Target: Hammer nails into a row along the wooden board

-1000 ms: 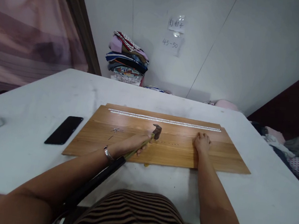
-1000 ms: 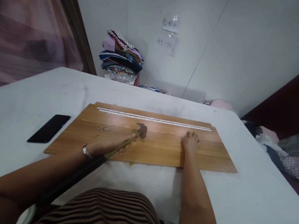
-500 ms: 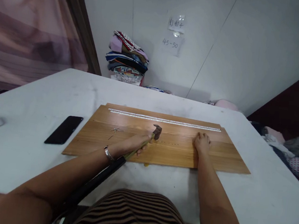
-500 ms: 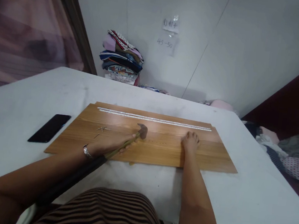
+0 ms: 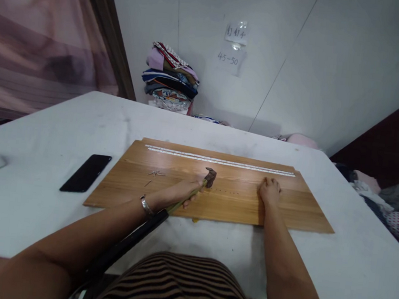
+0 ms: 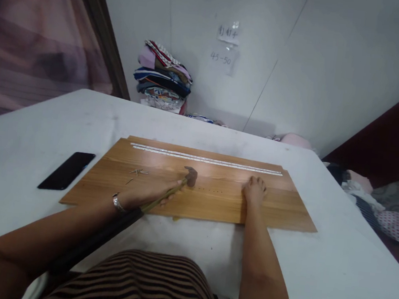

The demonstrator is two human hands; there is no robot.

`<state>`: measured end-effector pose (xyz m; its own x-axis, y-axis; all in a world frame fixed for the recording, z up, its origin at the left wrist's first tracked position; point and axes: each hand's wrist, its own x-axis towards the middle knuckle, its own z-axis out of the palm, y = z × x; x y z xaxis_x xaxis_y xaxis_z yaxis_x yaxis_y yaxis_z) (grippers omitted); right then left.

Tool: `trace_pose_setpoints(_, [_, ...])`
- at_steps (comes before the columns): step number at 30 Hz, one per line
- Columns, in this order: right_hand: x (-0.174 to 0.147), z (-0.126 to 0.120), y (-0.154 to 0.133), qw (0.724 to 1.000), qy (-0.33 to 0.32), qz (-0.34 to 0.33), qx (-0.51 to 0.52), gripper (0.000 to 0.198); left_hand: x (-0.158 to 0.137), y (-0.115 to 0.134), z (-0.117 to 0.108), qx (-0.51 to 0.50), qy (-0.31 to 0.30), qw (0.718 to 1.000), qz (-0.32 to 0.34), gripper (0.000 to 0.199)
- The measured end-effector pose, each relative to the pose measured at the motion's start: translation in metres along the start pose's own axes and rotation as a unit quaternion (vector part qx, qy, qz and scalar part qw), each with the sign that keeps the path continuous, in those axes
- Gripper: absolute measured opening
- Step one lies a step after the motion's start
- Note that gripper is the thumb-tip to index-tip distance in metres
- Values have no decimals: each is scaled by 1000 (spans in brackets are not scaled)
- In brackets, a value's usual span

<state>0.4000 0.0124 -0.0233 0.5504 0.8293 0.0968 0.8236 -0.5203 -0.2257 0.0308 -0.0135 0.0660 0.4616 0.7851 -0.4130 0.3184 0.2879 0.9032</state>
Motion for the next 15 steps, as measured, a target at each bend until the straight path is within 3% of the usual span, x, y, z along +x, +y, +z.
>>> trace_pose_setpoints(4, [0, -1, 0, 1000, -5, -2, -9, 49, -1, 1, 1, 9, 17, 999, -26, 47])
trace_pose_setpoints(10, [1, -1, 0, 1000, -16, 1, -16, 50, -2, 7, -1, 25, -3, 1000, -18, 49])
trace_pose_setpoints(15, [1, 1, 1, 1000, -11, 2, -2, 50, -2, 5, 2, 16, 29, 999, -42, 48])
